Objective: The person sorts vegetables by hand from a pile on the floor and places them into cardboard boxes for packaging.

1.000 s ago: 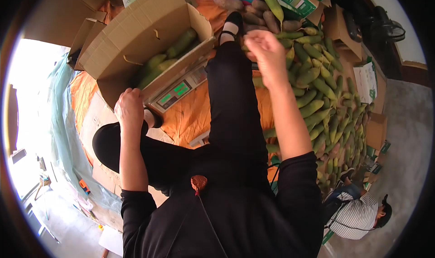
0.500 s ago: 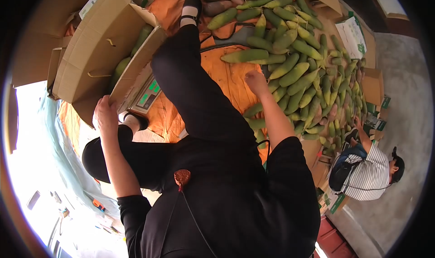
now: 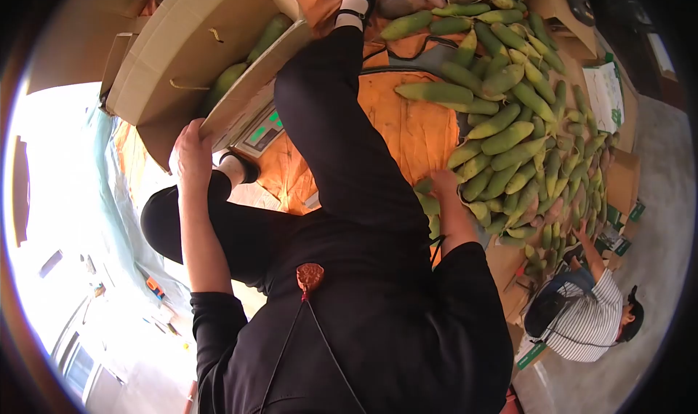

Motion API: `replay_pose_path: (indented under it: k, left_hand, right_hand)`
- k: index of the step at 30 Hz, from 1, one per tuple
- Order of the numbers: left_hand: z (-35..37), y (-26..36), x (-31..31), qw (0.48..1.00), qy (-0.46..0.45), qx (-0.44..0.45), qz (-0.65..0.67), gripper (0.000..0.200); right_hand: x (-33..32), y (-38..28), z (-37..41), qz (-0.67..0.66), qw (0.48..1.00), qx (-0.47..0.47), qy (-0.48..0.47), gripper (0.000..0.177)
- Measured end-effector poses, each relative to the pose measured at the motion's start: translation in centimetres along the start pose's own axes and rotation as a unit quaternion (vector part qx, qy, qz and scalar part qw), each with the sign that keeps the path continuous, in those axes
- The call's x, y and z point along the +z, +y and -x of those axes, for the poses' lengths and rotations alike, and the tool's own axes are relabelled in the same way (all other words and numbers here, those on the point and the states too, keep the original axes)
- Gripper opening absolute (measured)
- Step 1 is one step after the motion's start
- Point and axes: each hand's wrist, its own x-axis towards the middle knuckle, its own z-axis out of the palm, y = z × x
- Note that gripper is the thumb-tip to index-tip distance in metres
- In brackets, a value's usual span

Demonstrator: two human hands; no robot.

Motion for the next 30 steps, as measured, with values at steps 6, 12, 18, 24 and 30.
replay_pose_path:
  k: [6,12,18,24,30]
  left_hand:
    - [0.2,0.1,-0.2,1.0,0.003,0.009,-0.023,0.026]
    - [0.2,0.5,-0.4,1.0,-0.002,0.003,-0.007,0.024]
    - [-0.2,0.5,-0.2,0.999,-0.002,0.027,-0.017,0.022]
    - [-0.1,0.8,-0.3,1.0,0.005,0.021,-0.017,0.02]
    - [-0.1,0.9,-0.5,1.0,-0.006,-0.004,-0.025,0.02]
  right_hand:
    - [-2.9,-7.9,5.2,-0.53,0.752,0.366,0.137,0.023]
    - [-3.2,-8.2,5.3,-0.648,0.672,0.347,0.093,0.024]
    - [-3.9,-11.0,6.4,-0.602,0.759,0.222,0.11,0.049]
    - [-0.8,-11.3,3.2,-0.315,0.938,0.055,0.131,0.052]
    - [0.2,-17.8,4.3,0.25,0.963,-0.088,-0.054,0.032]
